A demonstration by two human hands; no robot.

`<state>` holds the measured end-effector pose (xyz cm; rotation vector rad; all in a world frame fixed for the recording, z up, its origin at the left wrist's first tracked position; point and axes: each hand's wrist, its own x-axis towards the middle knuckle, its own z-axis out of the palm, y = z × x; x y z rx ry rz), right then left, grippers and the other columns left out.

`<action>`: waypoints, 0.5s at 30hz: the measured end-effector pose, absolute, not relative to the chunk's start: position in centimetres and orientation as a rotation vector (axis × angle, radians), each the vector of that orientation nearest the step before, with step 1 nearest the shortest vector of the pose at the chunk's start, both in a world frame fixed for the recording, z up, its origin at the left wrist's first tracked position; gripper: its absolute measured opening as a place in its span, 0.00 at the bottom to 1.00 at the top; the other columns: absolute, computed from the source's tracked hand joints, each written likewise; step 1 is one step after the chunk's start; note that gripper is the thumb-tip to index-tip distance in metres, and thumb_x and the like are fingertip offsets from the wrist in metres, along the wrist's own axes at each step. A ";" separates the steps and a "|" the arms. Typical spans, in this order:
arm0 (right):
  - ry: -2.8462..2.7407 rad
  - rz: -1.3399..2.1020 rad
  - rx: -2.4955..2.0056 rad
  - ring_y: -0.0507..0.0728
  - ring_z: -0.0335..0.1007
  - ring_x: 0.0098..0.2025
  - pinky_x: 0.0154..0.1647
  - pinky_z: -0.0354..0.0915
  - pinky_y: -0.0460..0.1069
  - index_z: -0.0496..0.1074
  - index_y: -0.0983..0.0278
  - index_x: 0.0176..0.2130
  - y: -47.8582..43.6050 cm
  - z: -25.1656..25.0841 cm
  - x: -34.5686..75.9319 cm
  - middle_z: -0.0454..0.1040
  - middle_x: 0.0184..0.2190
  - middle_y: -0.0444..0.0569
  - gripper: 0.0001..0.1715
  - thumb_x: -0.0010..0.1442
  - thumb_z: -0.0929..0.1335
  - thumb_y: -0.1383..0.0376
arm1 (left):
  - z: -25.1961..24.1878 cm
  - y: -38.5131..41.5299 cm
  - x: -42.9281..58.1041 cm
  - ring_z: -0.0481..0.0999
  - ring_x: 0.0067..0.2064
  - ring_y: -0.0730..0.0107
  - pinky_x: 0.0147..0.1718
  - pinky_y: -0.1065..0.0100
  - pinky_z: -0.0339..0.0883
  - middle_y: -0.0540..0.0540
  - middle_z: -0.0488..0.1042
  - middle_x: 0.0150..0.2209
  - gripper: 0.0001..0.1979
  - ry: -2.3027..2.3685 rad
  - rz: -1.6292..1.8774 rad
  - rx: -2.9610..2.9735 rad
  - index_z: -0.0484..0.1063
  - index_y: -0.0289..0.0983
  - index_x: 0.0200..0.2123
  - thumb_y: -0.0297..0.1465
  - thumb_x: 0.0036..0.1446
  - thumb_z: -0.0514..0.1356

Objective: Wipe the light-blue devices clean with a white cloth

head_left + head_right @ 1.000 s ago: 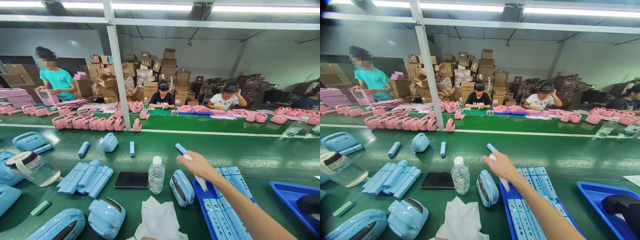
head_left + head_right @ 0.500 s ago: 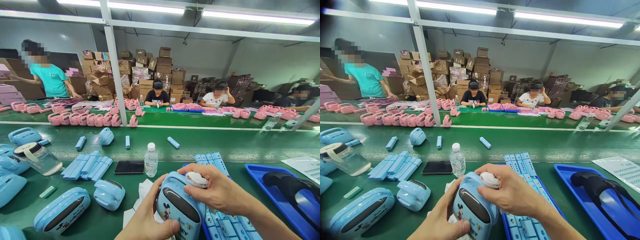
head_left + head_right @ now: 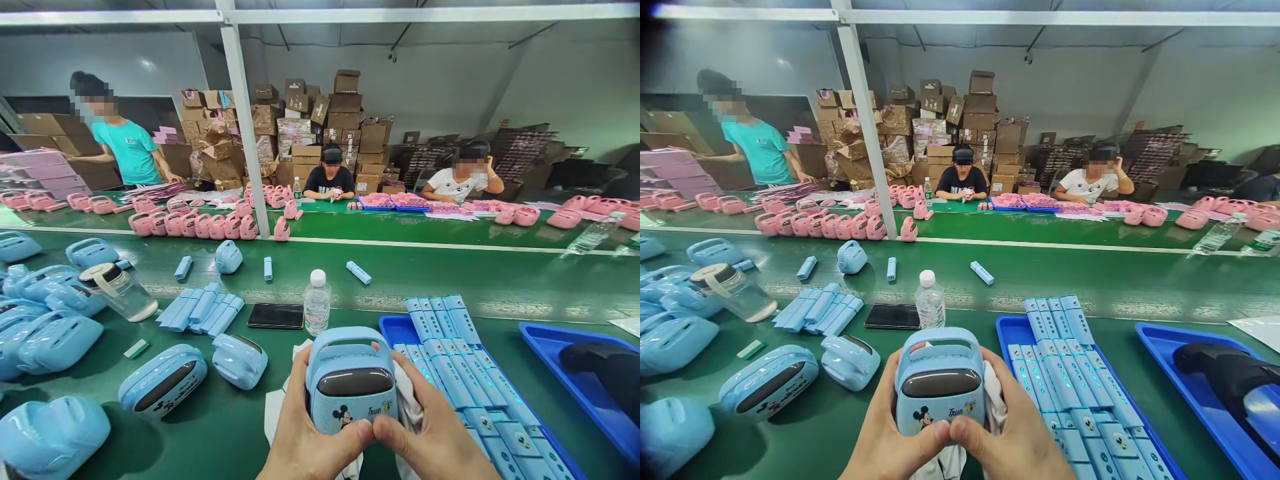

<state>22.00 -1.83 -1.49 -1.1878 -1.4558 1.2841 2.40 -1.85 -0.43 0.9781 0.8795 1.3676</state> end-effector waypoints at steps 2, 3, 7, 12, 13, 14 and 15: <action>-1.451 1.375 -1.081 0.69 0.70 0.65 0.62 0.71 0.58 0.63 0.55 0.69 -2.1 -1.6 21.4 0.74 0.63 0.55 0.53 0.54 0.78 0.39 | -0.2 -1.9 2.5 0.85 0.46 0.48 0.44 0.61 0.78 0.39 0.84 0.48 0.34 0.765 1.369 0.983 0.76 0.41 0.54 0.34 0.41 0.78; -1.434 1.411 -1.040 0.69 0.72 0.63 0.60 0.73 0.57 0.63 0.55 0.69 -2.2 -1.6 21.3 0.75 0.62 0.55 0.53 0.54 0.78 0.39 | -0.2 -2.0 2.4 0.85 0.47 0.46 0.44 0.60 0.78 0.38 0.84 0.48 0.34 0.710 1.369 0.966 0.76 0.40 0.55 0.35 0.42 0.78; -1.404 1.433 -0.971 0.67 0.76 0.58 0.53 0.75 0.54 0.66 0.55 0.67 -2.2 -1.3 21.1 0.77 0.59 0.53 0.48 0.56 0.79 0.41 | -0.7 -2.5 2.3 0.84 0.45 0.43 0.44 0.55 0.78 0.36 0.84 0.47 0.36 0.647 1.376 0.890 0.75 0.39 0.57 0.39 0.44 0.78; -1.351 1.394 -1.000 0.70 0.76 0.57 0.52 0.76 0.55 0.70 0.57 0.64 -1.9 -2.3 20.9 0.80 0.55 0.53 0.49 0.52 0.79 0.39 | -1.7 -2.4 2.4 0.84 0.44 0.45 0.45 0.56 0.77 0.38 0.85 0.46 0.34 0.698 1.423 0.957 0.75 0.39 0.56 0.38 0.46 0.76; -1.354 1.354 -1.052 0.70 0.76 0.59 0.53 0.76 0.56 0.70 0.57 0.64 -1.7 -2.7 21.2 0.79 0.57 0.54 0.49 0.53 0.79 0.40 | -1.8 -2.3 2.4 0.84 0.45 0.44 0.45 0.56 0.77 0.38 0.85 0.47 0.33 0.733 1.431 0.957 0.75 0.39 0.56 0.38 0.45 0.76; -1.329 1.285 -1.124 0.70 0.75 0.60 0.53 0.77 0.56 0.70 0.57 0.65 -1.3 -3.1 21.7 0.78 0.58 0.54 0.47 0.54 0.78 0.40 | -1.9 -2.2 2.4 0.84 0.46 0.44 0.46 0.56 0.77 0.38 0.84 0.47 0.33 0.796 1.431 0.957 0.75 0.39 0.56 0.38 0.45 0.76; -1.275 1.206 -1.198 0.69 0.75 0.61 0.53 0.78 0.55 0.70 0.55 0.65 -1.0 -3.6 22.1 0.77 0.60 0.53 0.44 0.58 0.76 0.40 | -2.0 -2.1 2.4 0.83 0.47 0.44 0.47 0.57 0.77 0.38 0.84 0.48 0.34 0.884 1.425 0.955 0.74 0.40 0.56 0.37 0.44 0.75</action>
